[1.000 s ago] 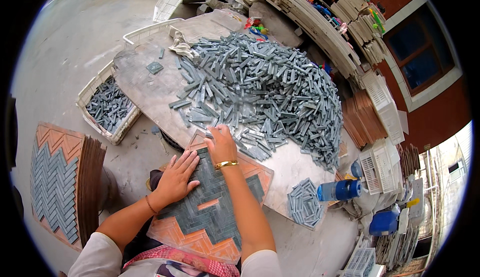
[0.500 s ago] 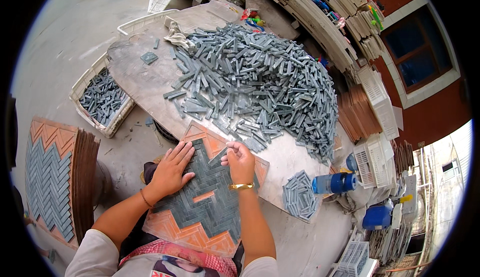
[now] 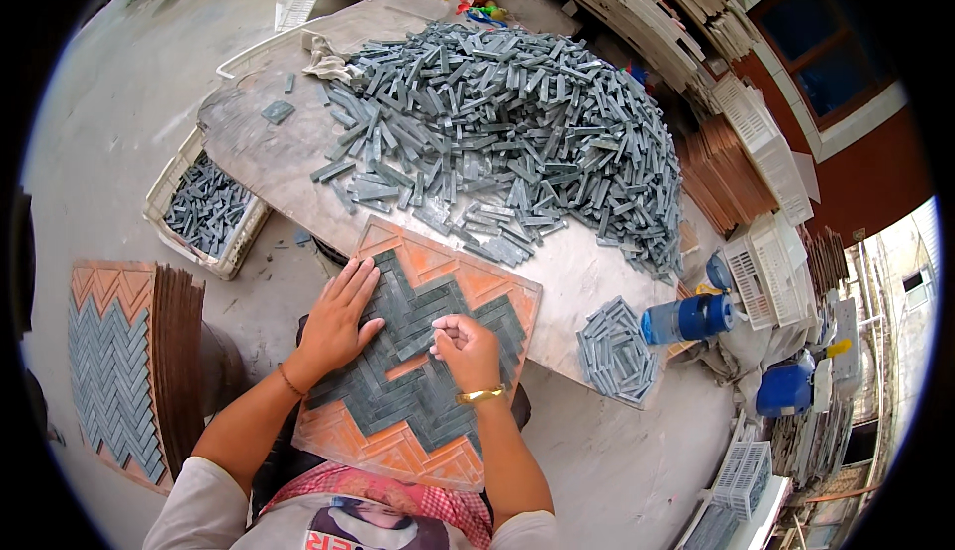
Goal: The person places small gray rectangular tiles by hand onto a larger orange tile board, arranging them in a herringbone pattern. The person continues filling the board until the pattern is complete, then lifts the finished board and places it on a stack of similar boards.
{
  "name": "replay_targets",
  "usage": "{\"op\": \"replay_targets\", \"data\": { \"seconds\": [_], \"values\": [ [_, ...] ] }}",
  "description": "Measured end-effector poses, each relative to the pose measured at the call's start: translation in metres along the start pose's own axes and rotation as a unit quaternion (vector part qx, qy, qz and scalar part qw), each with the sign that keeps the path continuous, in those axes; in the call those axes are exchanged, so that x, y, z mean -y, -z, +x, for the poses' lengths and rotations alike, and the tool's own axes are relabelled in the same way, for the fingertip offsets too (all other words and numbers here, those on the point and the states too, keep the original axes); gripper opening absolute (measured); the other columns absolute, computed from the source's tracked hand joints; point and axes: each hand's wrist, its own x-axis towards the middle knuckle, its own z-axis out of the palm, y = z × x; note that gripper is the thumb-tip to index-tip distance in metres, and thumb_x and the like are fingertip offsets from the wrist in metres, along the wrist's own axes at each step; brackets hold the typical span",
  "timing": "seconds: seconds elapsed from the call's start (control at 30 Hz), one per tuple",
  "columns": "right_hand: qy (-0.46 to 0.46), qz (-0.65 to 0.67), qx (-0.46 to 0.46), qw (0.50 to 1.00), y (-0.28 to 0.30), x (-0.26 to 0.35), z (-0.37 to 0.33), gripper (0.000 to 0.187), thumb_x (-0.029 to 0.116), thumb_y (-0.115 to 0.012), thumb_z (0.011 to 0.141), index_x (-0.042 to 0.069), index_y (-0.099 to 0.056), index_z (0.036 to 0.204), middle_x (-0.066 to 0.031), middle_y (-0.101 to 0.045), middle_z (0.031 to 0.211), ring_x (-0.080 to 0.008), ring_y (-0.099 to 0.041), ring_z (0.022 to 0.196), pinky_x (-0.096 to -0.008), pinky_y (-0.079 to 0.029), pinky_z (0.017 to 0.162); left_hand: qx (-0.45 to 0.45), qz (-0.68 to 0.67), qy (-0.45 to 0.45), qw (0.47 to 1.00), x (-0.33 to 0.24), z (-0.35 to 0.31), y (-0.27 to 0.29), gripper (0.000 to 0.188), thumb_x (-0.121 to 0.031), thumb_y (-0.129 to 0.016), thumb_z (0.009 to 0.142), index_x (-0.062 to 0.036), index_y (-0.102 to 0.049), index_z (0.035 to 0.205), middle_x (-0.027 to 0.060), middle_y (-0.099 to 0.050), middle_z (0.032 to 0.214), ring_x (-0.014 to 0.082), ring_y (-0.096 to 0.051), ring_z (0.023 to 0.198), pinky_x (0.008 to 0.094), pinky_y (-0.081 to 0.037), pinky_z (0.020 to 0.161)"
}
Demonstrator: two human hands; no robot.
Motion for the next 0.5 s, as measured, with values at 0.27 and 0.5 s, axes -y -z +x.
{"op": "replay_targets", "data": {
  "seconds": [0.27,0.5],
  "values": [
    [0.087,-0.12,-0.031,0.988,-0.012,-0.032,-0.024,0.017,0.001,-0.065,0.075,0.001,-0.062,0.092,-0.0077,-0.062,0.078,-0.0137,-0.062,0.064,-0.024,-0.049,0.056,-0.008,-0.004,-0.015,1.0,0.001,0.001,-0.003,0.064,-0.025,-0.06,0.079,-0.0007,-0.035,0.134,0.0136,-0.03,0.142,0.0307,-0.024,0.133,0.0402,-0.026,0.105],
    [0.206,-0.286,-0.112,0.929,-0.028,-0.032,-0.036,0.024,0.005,-0.074,0.066,0.003,-0.061,0.086,-0.009,-0.057,0.081,-0.0161,-0.056,0.057,-0.0265,-0.047,0.053,-0.018,-0.006,-0.029,0.999,0.0,0.003,-0.004,0.065,-0.024,-0.062,0.078,-0.0006,-0.036,0.132,0.0134,-0.031,0.142,0.0296,-0.025,0.133,0.0408,-0.027,0.104]
  ]
}}
